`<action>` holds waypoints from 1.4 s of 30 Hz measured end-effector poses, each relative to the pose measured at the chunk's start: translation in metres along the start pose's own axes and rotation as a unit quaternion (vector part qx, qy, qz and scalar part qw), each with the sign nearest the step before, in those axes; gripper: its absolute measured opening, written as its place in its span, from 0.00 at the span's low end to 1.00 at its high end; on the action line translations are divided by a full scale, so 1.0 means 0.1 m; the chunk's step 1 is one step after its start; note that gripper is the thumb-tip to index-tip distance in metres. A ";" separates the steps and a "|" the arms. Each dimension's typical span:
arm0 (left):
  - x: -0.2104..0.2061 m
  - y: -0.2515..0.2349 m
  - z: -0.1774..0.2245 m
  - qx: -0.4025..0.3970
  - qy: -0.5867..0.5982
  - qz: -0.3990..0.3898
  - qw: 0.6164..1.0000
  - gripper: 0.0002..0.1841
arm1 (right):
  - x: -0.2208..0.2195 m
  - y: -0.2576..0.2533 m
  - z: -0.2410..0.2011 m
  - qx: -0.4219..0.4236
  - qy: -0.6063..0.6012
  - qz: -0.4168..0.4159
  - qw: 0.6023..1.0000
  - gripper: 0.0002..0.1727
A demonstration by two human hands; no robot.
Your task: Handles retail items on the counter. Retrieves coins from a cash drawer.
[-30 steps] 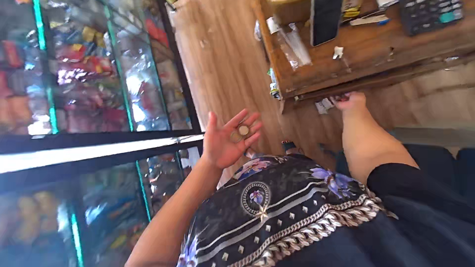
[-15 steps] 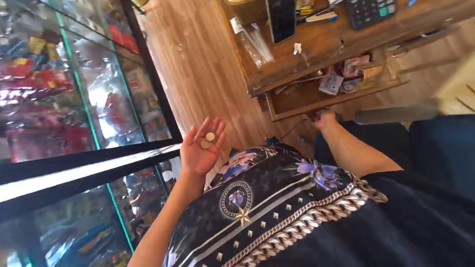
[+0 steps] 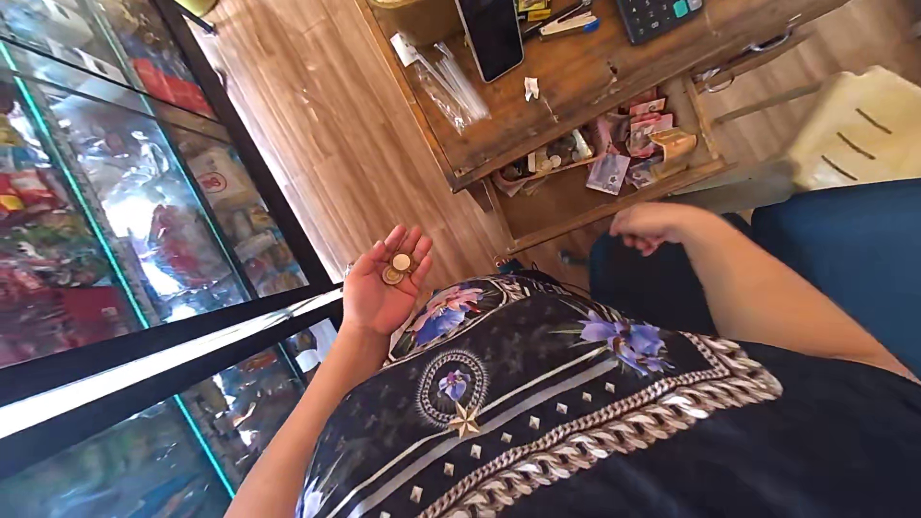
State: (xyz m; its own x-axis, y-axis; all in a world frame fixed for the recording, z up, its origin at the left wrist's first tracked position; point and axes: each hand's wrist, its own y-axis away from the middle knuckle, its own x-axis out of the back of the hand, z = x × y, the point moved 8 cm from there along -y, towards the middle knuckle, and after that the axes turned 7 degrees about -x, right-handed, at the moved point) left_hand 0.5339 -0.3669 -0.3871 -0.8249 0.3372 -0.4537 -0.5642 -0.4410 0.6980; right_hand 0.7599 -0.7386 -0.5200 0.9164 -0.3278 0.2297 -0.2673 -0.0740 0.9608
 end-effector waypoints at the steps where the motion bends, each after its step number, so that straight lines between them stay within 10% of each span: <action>1: 0.00 0.01 -0.01 0.003 -0.003 0.007 1.000 0.23 | 0.20 0.14 -0.10 0.018 0.029 0.036 0.999 0.17; 8: -0.05 0.10 -0.09 0.012 -0.019 0.015 1.000 0.22 | 0.89 0.64 -1.05 0.196 0.064 0.396 0.895 0.36; 16: 0.02 0.20 -0.18 -0.004 -0.017 0.025 1.000 0.21 | -0.47 -0.09 -1.77 0.328 0.230 0.295 0.868 0.24; 29: 0.10 0.24 -0.44 0.013 -0.027 0.043 0.999 0.18 | -0.80 -0.24 -1.14 0.319 0.254 0.173 0.897 0.20; 35: -0.01 0.13 -0.58 0.061 -0.084 0.023 0.994 0.22 | -0.18 -0.08 -0.95 0.247 0.082 0.303 0.917 0.18; 42: -0.34 -0.07 -0.85 0.105 -0.126 -0.035 0.986 0.31 | -0.25 -0.24 -1.02 0.266 0.188 0.270 0.906 0.18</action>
State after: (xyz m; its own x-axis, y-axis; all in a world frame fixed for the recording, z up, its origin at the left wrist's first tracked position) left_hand 0.5628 -0.4455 -0.4238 -0.7340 0.5688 -0.3711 -0.5782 -0.2365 0.7809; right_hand 0.7741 -0.6326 -0.5329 0.6198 -0.1147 0.7763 -0.7204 -0.4754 0.5050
